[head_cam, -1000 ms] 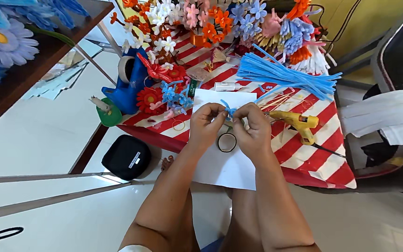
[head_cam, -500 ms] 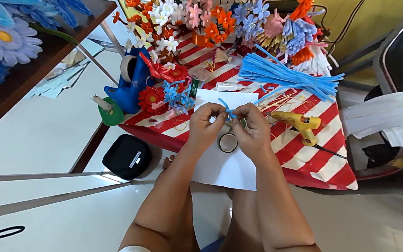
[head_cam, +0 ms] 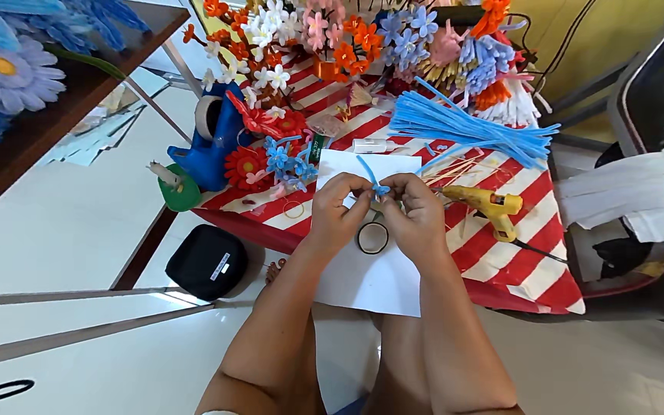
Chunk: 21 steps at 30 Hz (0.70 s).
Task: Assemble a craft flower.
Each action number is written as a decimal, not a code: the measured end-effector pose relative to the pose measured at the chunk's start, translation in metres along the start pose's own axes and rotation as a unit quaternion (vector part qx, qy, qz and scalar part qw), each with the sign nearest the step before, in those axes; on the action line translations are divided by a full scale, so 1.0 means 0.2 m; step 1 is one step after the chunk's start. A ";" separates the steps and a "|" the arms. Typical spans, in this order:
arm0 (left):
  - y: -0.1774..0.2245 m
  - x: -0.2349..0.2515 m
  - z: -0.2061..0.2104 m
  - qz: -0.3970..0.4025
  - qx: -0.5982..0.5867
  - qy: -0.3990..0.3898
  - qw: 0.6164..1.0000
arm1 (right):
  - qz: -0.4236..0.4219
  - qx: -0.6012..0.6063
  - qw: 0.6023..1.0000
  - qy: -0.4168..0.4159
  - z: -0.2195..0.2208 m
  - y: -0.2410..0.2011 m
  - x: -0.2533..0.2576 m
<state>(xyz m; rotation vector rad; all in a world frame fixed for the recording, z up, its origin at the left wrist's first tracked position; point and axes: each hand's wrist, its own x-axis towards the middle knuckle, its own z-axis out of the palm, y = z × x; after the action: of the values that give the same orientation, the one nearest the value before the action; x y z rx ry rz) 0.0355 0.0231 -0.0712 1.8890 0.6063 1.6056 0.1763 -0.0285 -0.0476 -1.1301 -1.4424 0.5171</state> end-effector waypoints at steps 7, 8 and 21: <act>-0.01 0.00 0.01 -0.007 -0.002 0.012 1.000 | 0.005 0.001 1.000 -0.003 0.00 0.00 0.00; -0.01 -0.01 0.01 -0.009 -0.003 0.013 1.000 | 0.005 -0.001 1.000 -0.003 0.00 0.00 0.00; 0.00 0.00 0.01 -0.002 -0.015 0.010 1.000 | 0.002 0.006 1.000 0.009 0.01 0.00 0.00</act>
<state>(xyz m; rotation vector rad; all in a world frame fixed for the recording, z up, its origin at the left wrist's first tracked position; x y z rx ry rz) 0.0374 0.0225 -0.0724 1.8518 0.5899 1.6243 0.1751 -0.0287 -0.0484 -1.1259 -1.4203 0.5155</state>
